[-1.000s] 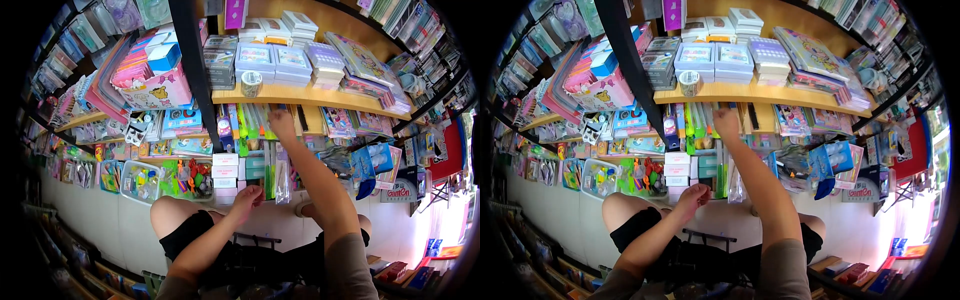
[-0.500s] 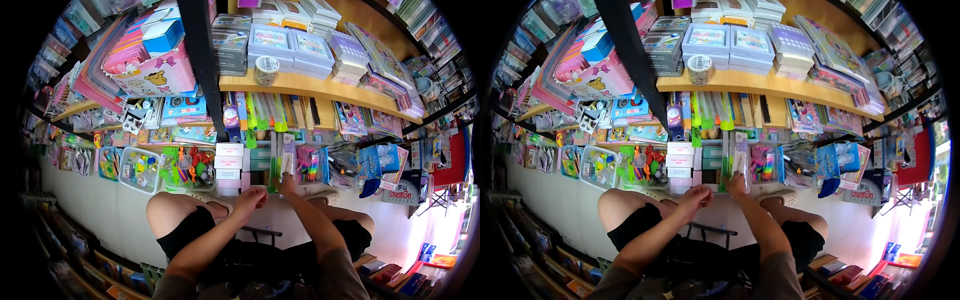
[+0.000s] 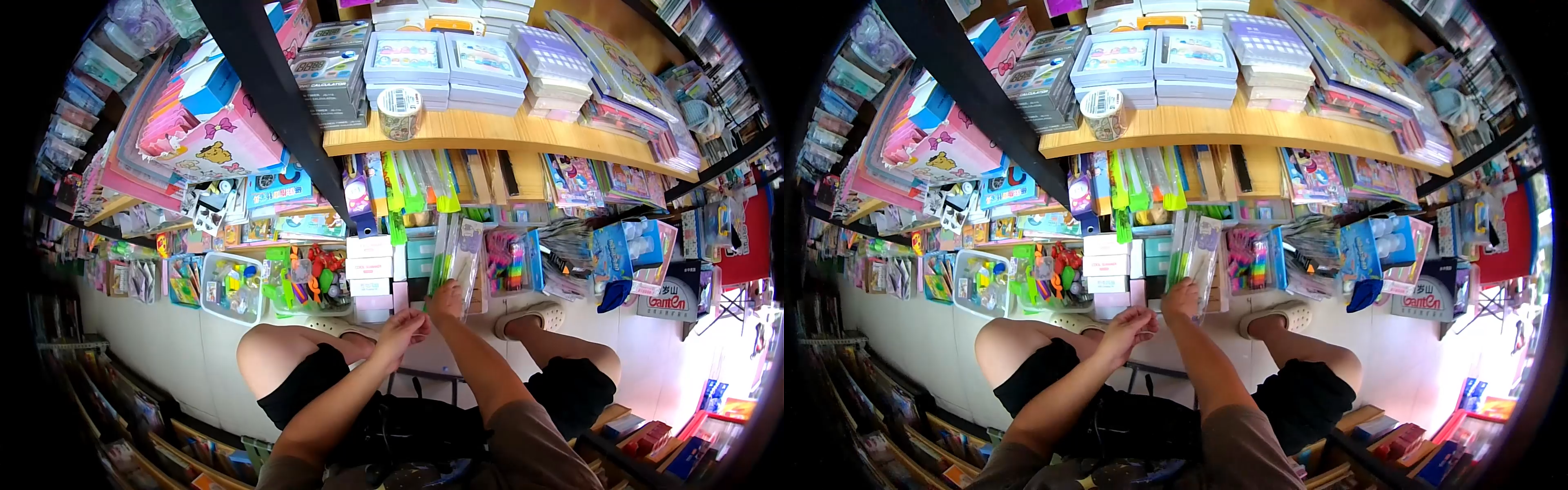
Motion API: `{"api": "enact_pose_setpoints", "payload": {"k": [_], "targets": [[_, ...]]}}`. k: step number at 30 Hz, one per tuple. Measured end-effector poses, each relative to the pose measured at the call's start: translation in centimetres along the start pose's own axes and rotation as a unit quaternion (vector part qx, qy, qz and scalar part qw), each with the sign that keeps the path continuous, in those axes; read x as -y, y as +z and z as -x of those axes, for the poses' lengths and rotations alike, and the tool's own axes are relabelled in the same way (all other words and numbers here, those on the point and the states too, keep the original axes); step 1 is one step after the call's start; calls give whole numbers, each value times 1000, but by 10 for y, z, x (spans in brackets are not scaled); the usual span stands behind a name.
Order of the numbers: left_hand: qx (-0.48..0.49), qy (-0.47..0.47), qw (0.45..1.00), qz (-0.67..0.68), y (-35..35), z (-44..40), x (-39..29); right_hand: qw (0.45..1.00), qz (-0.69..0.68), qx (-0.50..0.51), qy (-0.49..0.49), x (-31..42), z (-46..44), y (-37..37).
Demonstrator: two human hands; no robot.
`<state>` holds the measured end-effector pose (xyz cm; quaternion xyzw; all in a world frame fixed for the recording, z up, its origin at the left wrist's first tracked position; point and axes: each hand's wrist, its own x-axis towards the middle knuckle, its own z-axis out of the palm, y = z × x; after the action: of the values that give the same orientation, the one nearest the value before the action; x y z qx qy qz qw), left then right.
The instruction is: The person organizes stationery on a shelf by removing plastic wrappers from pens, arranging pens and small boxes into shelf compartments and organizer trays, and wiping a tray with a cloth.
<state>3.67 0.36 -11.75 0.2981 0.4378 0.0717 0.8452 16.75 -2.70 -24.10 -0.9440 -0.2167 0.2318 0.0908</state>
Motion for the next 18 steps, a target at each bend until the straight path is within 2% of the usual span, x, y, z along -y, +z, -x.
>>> {"api": "enact_pose_setpoints", "payload": {"k": [6, 9, 12, 13, 15, 18], "targets": [[5, 8, 1000, -5, -1, 2, -2, 996, -63, 61, 33, -7, -10, -3], [19, 15, 1000, 3, -1, 4, -4, 992, -104, 58, 39, -19, -17, -3], [29, 27, 999, 4, 0, 7, -7, 953, -277, 118, 41, -55, -26, -6], [34, 32, 999, 6, 0, 7, -8, 913, -387, 121, 44, -53, -10, -30], [44, 40, 998, 12, 0, 8, -6, 853, -488, 170, 77, -47, 26, -93], [47, 49, 998, 9, 2, 12, -6, 848, -498, 175, 33, -61, 70, -146]]}}
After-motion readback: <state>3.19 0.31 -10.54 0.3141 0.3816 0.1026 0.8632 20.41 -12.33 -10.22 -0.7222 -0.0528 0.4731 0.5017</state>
